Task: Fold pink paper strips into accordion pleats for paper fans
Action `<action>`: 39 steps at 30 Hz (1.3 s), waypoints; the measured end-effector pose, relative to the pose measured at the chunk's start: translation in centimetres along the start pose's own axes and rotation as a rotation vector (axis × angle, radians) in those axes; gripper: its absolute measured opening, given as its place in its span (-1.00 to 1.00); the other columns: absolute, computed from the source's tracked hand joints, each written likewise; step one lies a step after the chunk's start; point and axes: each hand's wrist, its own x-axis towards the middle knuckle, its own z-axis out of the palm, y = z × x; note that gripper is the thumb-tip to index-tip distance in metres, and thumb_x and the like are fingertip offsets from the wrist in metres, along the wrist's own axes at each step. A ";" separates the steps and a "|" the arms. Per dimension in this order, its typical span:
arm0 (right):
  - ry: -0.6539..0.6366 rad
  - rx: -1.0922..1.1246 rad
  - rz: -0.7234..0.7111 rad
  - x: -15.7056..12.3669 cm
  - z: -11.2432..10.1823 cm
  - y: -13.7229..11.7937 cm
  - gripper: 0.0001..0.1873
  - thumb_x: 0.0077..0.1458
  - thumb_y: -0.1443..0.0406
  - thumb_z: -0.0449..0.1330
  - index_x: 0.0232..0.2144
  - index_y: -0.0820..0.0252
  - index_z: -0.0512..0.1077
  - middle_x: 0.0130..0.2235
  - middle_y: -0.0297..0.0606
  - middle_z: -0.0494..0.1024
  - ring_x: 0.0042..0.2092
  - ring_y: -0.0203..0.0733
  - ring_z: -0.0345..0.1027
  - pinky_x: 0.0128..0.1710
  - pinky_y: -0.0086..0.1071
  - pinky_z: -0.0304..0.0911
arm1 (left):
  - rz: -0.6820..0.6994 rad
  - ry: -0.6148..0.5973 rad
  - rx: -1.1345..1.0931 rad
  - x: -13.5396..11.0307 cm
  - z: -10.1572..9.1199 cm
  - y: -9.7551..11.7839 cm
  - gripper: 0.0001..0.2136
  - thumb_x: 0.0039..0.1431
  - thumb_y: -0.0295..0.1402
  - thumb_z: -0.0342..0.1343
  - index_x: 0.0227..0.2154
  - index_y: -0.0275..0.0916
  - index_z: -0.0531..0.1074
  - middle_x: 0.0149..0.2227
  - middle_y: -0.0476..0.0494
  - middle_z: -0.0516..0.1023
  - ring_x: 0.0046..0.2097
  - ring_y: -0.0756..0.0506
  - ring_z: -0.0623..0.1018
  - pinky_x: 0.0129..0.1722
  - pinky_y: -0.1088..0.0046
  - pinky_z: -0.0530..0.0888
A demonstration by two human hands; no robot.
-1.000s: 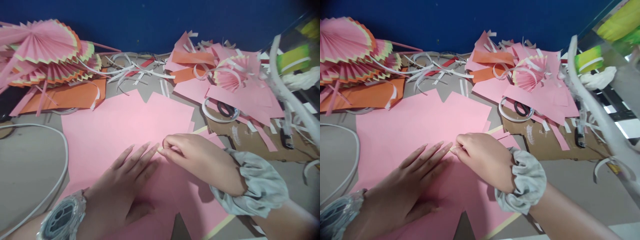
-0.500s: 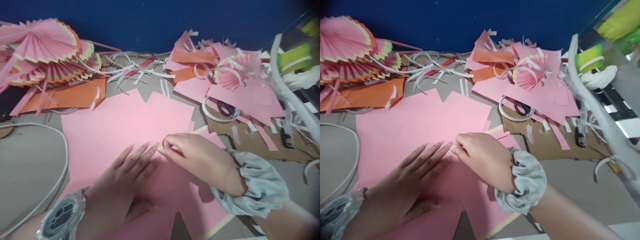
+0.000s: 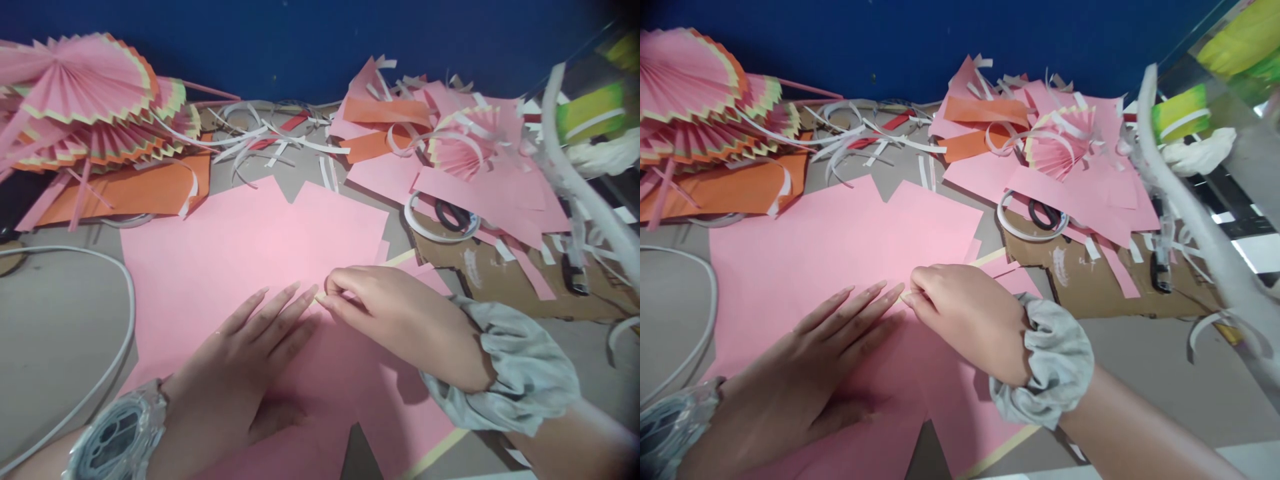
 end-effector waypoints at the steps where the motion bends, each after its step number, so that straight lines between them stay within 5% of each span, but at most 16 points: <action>1: 0.003 0.000 0.000 0.0 0.0 0.0 -0.73 0.17 0.27 -0.06 -0.58 0.18 0.16 -0.53 -0.41 0.29 -0.49 -0.34 0.10 -0.50 -0.41 -0.13 | 0.003 -0.001 0.005 0.0 0.0 0.0 -0.25 0.07 0.09 -0.14 0.21 -0.30 -0.06 0.28 -0.22 -0.15 0.27 -0.23 -0.10 0.19 0.19 -0.13; 14: -0.067 0.116 -0.005 -0.3 -0.4 0.8 -0.73 0.15 0.22 -0.03 -0.57 0.17 0.21 -0.55 -0.47 0.30 -0.51 -0.38 0.11 -0.53 -0.43 -0.11 | 0.031 0.014 0.001 0.0 0.4 -0.3 -0.29 0.08 0.10 -0.15 0.22 -0.17 -0.10 0.28 -0.28 -0.16 0.27 -0.24 -0.13 0.17 0.16 -0.14; 39: -0.025 0.057 0.015 0.0 0.0 0.3 -0.71 0.17 0.22 -0.04 -0.57 0.17 0.17 -0.55 -0.47 0.28 -0.49 -0.37 0.09 -0.49 -0.43 -0.09 | 0.028 0.034 -0.011 -0.1 0.6 -0.2 -0.26 0.08 0.09 -0.16 0.22 -0.24 -0.11 0.28 -0.26 -0.12 0.27 -0.24 -0.12 0.18 0.14 -0.13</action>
